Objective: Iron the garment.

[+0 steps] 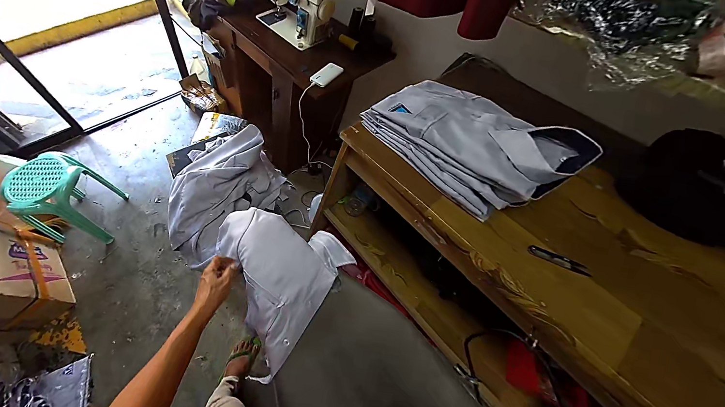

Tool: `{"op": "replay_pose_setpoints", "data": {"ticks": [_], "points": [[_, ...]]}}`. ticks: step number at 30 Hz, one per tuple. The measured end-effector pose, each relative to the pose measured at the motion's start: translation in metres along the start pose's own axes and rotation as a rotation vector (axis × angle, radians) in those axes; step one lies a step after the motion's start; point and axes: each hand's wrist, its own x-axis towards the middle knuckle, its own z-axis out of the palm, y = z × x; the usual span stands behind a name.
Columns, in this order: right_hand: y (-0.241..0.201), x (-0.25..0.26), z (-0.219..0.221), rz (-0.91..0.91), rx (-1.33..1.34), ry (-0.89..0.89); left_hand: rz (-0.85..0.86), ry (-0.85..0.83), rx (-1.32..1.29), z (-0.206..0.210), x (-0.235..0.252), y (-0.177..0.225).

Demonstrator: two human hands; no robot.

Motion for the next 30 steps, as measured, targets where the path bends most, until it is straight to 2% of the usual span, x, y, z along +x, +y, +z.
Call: {"op": "replay_pose_setpoints", "data": {"ticks": [2,5,7,10,12,14,16,19,22,25,26,28,30], "points": [[-0.025,0.061,0.026,-0.058,0.157,-0.021,-0.013,0.086,-0.151,-0.003,0.030,0.001],[-0.077,0.160,0.076,-0.055,0.273,-0.149,0.052,0.085,-0.198,-0.010,0.073,0.013],[-0.112,0.213,0.109,-0.002,0.272,-0.202,0.083,0.019,-0.206,-0.013,0.095,0.026],[-0.148,0.263,0.148,0.067,0.242,-0.219,0.027,-0.176,-0.158,-0.017,0.124,0.042],[-0.156,0.275,0.165,0.083,0.265,-0.205,0.050,-0.284,-0.064,-0.021,0.137,0.047],[-0.158,0.274,0.171,0.054,0.350,-0.144,0.150,-0.298,0.093,-0.027,0.148,0.054],[-0.162,0.270,0.164,-0.008,0.529,-0.069,0.241,-0.242,0.223,-0.036,0.155,0.078],[-0.166,0.264,0.139,-0.016,0.809,0.013,0.383,-0.180,0.311,-0.036,0.153,0.138],[-0.147,0.265,0.130,0.067,0.867,0.115,0.545,-0.072,0.342,-0.015,0.154,0.177],[-0.116,0.262,0.146,0.212,0.790,0.107,0.677,-0.060,0.469,0.011,0.131,0.173],[-0.109,0.259,0.152,0.245,0.773,0.090,0.673,-0.119,0.514,0.018,0.106,0.167],[-0.102,0.256,0.161,0.269,0.767,0.083,0.564,-0.349,0.615,0.023,0.036,0.151],[-0.099,0.257,0.161,0.271,0.773,0.094,0.515,-0.514,0.692,0.027,-0.027,0.121]]}}
